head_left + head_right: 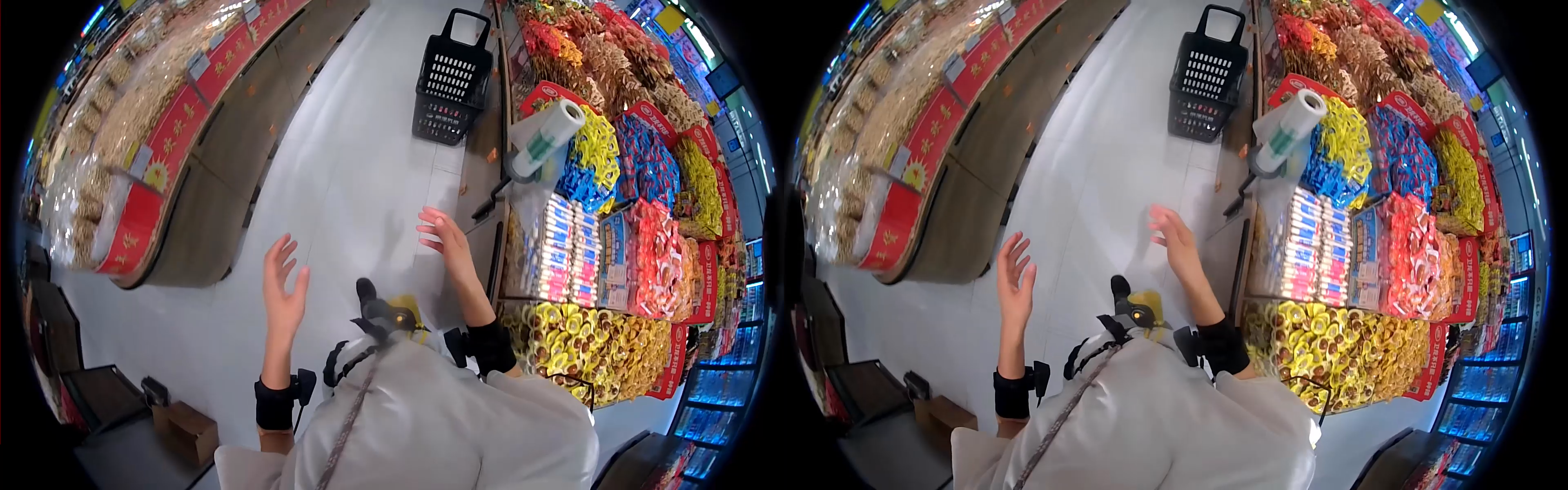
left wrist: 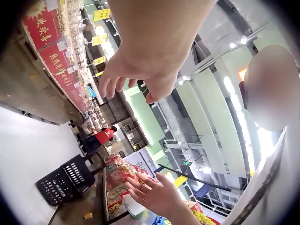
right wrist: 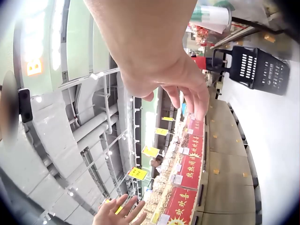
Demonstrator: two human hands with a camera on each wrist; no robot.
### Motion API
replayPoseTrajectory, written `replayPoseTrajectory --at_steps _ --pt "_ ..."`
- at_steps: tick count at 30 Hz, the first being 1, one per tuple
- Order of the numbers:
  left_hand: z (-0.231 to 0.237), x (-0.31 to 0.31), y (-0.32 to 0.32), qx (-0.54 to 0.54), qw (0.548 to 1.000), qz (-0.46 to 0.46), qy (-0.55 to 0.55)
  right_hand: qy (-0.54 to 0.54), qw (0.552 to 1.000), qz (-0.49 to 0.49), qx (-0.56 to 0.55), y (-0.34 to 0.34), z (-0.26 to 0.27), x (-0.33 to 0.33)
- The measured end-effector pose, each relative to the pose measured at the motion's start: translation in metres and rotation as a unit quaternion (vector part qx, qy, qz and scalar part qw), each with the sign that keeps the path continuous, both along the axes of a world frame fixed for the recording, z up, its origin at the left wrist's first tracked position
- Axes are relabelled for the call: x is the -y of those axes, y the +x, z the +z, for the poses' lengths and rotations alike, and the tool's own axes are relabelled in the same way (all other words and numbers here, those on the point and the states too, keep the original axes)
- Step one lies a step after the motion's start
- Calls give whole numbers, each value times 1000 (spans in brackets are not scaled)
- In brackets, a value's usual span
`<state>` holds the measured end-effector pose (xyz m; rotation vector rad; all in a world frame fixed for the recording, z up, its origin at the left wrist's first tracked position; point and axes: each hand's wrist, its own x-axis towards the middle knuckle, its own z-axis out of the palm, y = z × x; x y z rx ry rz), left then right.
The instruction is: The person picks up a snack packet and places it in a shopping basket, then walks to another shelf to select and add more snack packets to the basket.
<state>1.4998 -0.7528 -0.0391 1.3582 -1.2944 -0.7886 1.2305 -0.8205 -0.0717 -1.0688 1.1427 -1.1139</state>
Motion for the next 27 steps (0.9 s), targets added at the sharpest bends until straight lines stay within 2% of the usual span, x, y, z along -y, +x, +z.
replayPoseTrajectory --at_steps 4,8,13,16,18,22,27 --pt "22 89 16 16 1000 -20 -17 -19 1000 10 11 25 22 90" --pt "9 178 45 0 1000 -26 8 -48 999 -9 6 37 35 164" --pt "-20 298 67 -26 996 -73 55 -22 997 -57 -40 40 5 254" --pt "-33 383 77 -27 991 -115 59 16 993 -112 -21 37 -21 318" --pt "-38 445 78 -29 986 -149 64 52 986 -159 -29 29 -46 362" --pt "-22 561 74 -8 976 -209 57 96 969 -226 -9 33 -45 439" --pt "-21 676 40 -10 948 -305 89 29 961 -273 -27 33 -15 497"
